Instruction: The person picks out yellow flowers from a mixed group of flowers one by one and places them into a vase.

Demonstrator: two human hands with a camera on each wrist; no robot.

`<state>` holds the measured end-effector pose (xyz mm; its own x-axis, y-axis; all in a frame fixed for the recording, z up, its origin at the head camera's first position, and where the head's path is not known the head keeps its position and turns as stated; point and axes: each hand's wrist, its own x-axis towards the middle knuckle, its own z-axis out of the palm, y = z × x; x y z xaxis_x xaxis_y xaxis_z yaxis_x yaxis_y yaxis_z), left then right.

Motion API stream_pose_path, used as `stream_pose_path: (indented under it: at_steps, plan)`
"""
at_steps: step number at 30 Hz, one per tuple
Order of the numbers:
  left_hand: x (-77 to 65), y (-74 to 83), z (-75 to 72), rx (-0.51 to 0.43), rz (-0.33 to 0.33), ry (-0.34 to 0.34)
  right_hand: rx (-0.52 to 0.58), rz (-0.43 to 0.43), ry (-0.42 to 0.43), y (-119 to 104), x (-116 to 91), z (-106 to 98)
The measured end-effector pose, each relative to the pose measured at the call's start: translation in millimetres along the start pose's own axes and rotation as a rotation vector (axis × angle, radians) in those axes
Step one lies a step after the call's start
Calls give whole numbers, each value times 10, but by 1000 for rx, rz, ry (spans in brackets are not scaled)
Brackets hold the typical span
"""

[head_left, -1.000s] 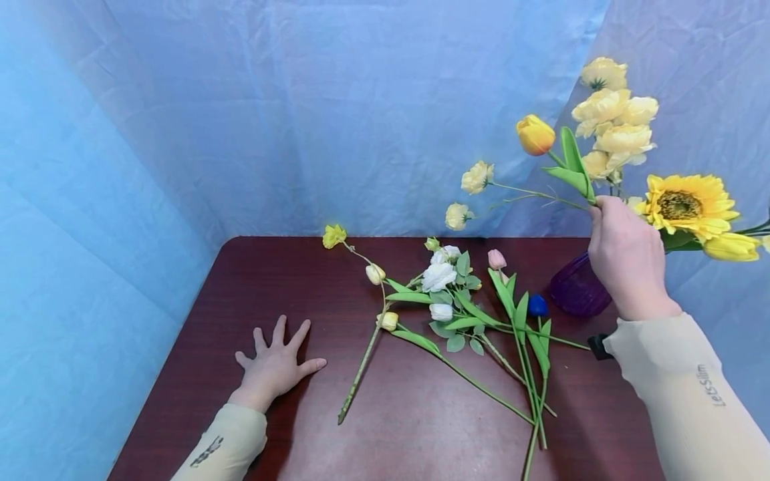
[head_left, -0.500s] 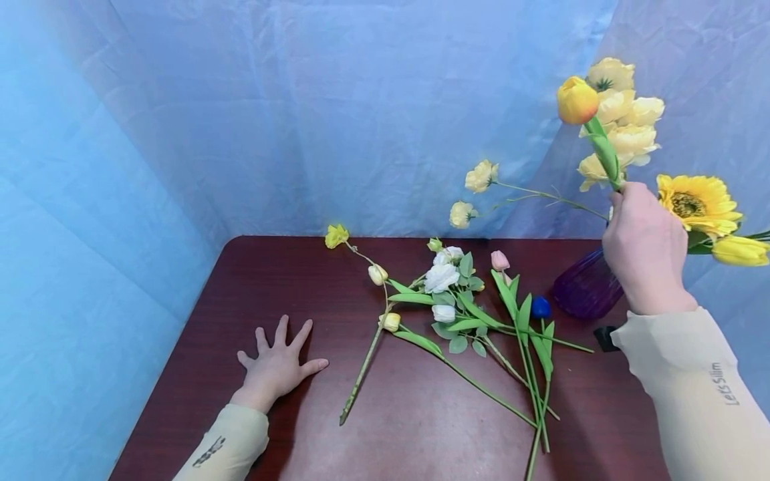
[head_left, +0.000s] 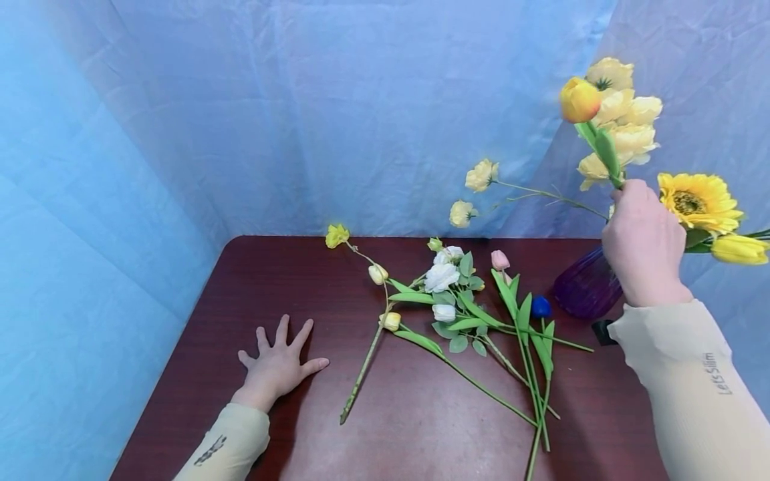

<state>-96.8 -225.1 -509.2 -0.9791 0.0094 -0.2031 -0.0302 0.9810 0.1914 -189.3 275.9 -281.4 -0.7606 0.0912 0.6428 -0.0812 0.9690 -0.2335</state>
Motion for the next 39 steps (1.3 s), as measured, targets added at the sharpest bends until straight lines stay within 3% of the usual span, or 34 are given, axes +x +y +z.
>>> stream_pose_path:
  at_steps: [6, 12, 18, 21, 28, 34, 39]
  plan:
    - [-8, 14, -11, 5, -2, -2, 15, 60, -20, -27, 82, -216]
    - [-12, 13, -17, 0, -3, -3, 3, 74, -190, 25, 223, -306]
    - [2, 7, -1, 7, 0, 3, 0, 79, -287, 75, 275, -265]
    - [5, 9, 0, 8, -2, 0, -9, 92, -277, 77, 260, -278]
    - [-16, 19, -23, 0, -10, -12, -42, 105, -149, -51, 212, -378]
    - [-25, 24, -28, -5, -7, -8, -47, 104, -198, -94, 260, -395]
    - [-14, 30, -17, 0, -6, -11, -20, 115, -305, 23, 279, -340]
